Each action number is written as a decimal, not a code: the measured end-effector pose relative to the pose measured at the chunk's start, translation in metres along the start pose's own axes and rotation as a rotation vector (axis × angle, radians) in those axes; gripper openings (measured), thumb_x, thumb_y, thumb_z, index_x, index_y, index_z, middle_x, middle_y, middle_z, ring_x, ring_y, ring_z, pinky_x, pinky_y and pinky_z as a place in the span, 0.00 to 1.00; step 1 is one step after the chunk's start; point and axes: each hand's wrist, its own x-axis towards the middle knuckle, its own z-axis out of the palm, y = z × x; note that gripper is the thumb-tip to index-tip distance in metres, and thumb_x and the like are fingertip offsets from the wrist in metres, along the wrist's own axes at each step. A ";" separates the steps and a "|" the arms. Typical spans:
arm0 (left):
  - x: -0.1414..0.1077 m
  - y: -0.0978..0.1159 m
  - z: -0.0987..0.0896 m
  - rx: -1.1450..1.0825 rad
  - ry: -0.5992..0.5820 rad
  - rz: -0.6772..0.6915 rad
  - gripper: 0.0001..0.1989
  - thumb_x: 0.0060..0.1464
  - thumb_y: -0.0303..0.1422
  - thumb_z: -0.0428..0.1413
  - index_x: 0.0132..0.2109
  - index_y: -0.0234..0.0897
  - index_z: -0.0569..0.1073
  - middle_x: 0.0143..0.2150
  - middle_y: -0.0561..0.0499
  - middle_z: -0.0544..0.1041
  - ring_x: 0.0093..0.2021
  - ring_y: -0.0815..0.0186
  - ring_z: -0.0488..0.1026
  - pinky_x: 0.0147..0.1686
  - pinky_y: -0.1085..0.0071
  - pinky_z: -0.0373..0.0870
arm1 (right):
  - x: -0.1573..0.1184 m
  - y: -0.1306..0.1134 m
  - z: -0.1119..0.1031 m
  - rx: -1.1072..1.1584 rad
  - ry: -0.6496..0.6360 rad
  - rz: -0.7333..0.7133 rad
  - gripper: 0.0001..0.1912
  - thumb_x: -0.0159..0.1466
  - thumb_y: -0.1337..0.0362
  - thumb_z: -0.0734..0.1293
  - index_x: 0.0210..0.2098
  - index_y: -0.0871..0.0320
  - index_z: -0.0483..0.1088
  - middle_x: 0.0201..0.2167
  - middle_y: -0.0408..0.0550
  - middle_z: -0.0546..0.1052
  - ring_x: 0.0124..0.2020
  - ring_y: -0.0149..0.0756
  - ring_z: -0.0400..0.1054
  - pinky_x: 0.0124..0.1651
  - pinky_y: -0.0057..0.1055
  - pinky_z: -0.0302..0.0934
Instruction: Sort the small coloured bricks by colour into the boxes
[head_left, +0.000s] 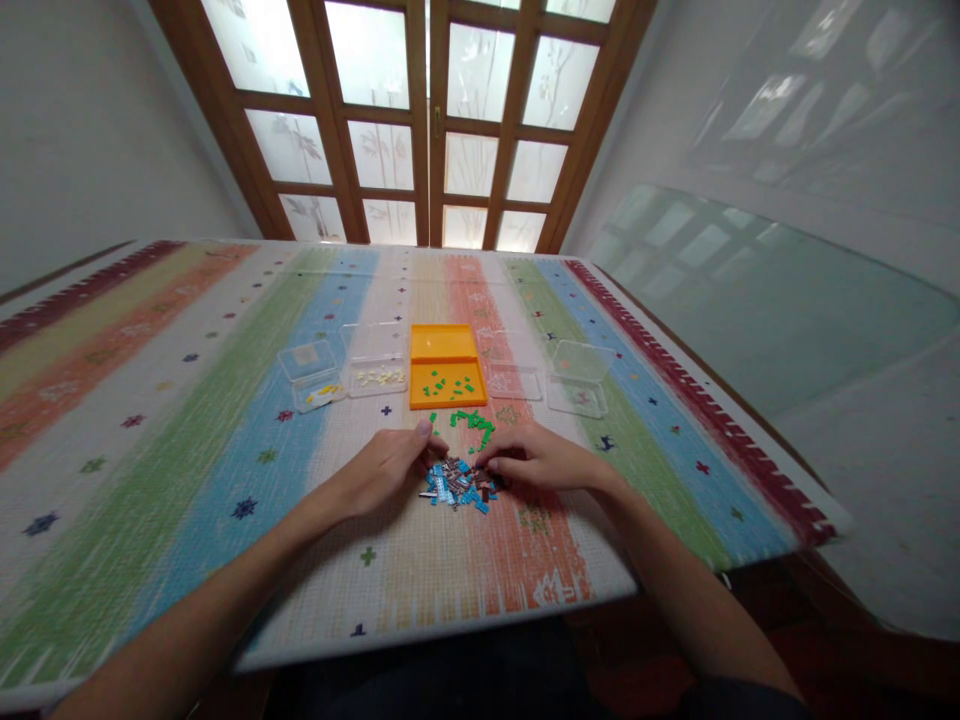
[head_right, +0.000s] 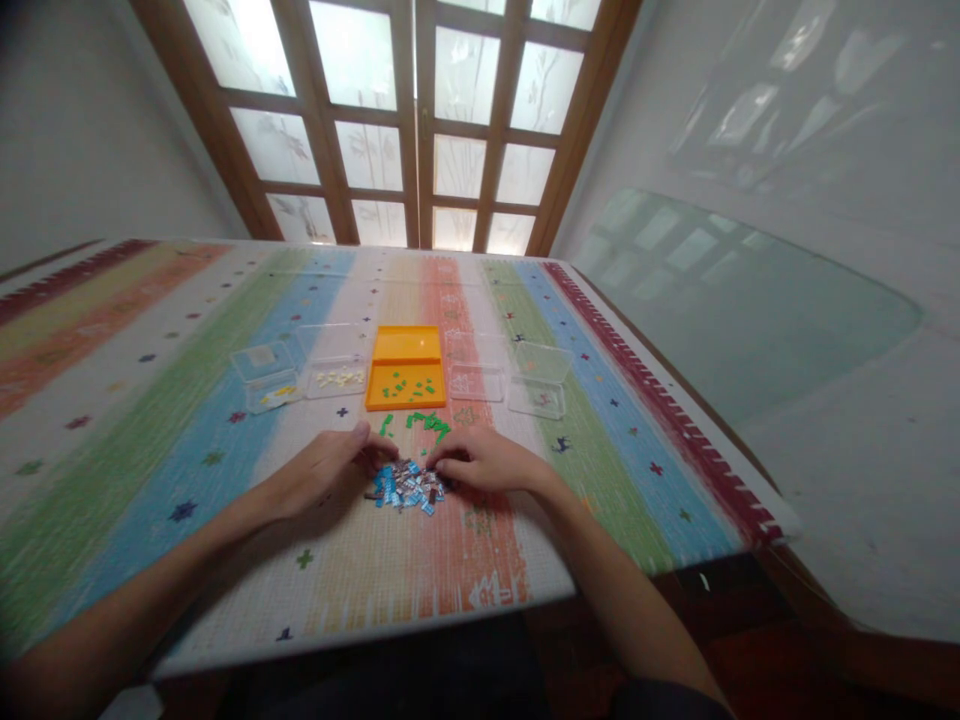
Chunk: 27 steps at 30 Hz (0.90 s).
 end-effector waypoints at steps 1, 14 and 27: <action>0.000 0.000 0.001 -0.005 -0.008 0.000 0.35 0.71 0.49 0.33 0.45 0.34 0.81 0.42 0.42 0.84 0.41 0.58 0.80 0.47 0.59 0.75 | 0.000 0.000 0.000 0.007 0.003 -0.003 0.14 0.68 0.69 0.62 0.45 0.58 0.79 0.40 0.49 0.82 0.40 0.34 0.75 0.47 0.31 0.68; 0.001 0.002 -0.002 -0.001 -0.028 0.034 0.35 0.71 0.49 0.33 0.44 0.34 0.81 0.41 0.43 0.85 0.40 0.59 0.80 0.47 0.61 0.75 | 0.001 0.006 0.002 -0.089 0.033 0.008 0.16 0.66 0.72 0.62 0.46 0.57 0.79 0.42 0.48 0.82 0.42 0.34 0.75 0.48 0.31 0.67; 0.005 -0.001 -0.037 0.265 0.176 0.199 0.24 0.70 0.44 0.44 0.40 0.37 0.80 0.35 0.48 0.82 0.33 0.64 0.76 0.36 0.67 0.72 | -0.001 0.017 -0.008 -0.078 0.267 0.036 0.08 0.67 0.67 0.65 0.41 0.57 0.77 0.32 0.45 0.80 0.29 0.30 0.69 0.36 0.29 0.62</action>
